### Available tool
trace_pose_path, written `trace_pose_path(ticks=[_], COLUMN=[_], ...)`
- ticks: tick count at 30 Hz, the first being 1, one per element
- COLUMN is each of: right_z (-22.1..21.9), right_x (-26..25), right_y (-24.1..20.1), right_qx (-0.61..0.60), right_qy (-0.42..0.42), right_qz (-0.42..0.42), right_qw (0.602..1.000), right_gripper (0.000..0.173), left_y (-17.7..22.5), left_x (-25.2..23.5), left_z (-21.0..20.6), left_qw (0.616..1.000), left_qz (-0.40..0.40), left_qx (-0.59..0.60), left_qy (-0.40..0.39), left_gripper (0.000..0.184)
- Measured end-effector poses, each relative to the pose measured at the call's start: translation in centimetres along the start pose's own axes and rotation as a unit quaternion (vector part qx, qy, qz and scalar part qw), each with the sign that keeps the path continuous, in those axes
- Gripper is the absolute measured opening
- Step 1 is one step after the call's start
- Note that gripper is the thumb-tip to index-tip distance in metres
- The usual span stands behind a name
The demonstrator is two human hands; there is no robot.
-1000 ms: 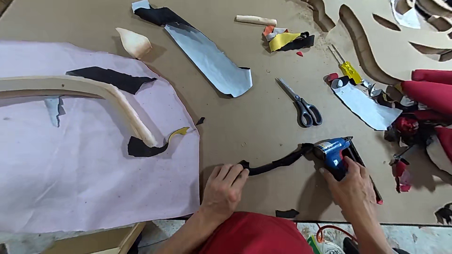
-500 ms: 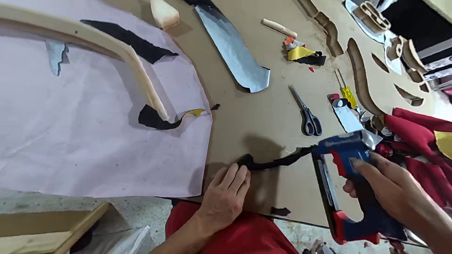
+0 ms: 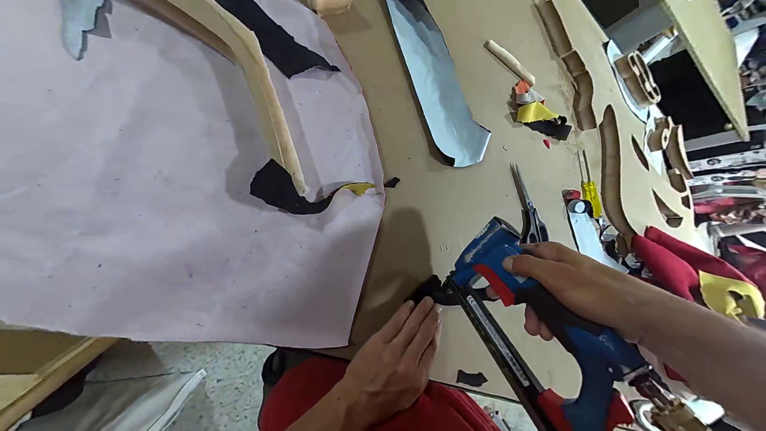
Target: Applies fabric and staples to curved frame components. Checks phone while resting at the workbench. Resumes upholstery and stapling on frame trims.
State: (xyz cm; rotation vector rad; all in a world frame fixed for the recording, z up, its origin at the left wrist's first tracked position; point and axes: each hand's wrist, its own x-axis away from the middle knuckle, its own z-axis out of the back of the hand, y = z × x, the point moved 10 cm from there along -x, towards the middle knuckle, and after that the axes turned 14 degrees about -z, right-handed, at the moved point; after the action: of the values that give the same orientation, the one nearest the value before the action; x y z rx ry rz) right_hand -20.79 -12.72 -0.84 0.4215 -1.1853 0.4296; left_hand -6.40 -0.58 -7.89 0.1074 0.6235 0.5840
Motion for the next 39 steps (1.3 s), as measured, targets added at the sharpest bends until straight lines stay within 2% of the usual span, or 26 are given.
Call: trace_pose_path(ticks=[6,11,19,26,31,34,35,39], right_z=[-1.2,-1.1,-1.5,-1.8,0.1,1.5,1.8,2.1], right_x=[-1.0,-1.1,-0.9,-1.3,-0.6,0.4,0.7,1.1], right_y=[-0.8,-1.7,-0.9,-0.1,0.1,1.4,2.0,5.1], right_qx=[0.036,0.053,0.007,-0.009,-0.034,-0.066,-0.078,-0.129], right_qy=[-0.021,-0.006,0.019,0.0,0.015,0.026,0.025,-0.008], right_qz=[-0.047,-0.08,-0.122,-0.128,-0.11,-0.086,-0.078,-0.031], right_qw=[0.998,0.995,0.992,0.992,0.993,0.994,0.994,0.991], right_gripper=[0.03,0.031,0.028,0.03,0.035,0.033,0.031,0.033], left_y=[-0.2,-0.5,-0.7,-0.7,-0.9,-2.6,-3.4,-5.1], left_x=[0.0,-0.3,-0.4,-0.4,-0.3,0.3,0.2,-1.0], left_z=[-0.2,-0.4,-0.6,-0.6,-0.3,2.2,2.9,2.1], left_qw=[1.0,0.999,0.998,0.998,0.998,0.99,0.987,0.994], left_qz=[0.006,0.019,0.038,0.036,0.028,0.067,0.083,0.085], left_qx=[0.023,0.031,0.021,0.009,0.045,0.105,0.108,0.072], left_qy=[-0.019,-0.037,-0.041,-0.043,-0.034,0.071,0.082,-0.01], left_gripper=[0.035,0.034,0.034,0.033,0.032,0.025,0.023,0.024])
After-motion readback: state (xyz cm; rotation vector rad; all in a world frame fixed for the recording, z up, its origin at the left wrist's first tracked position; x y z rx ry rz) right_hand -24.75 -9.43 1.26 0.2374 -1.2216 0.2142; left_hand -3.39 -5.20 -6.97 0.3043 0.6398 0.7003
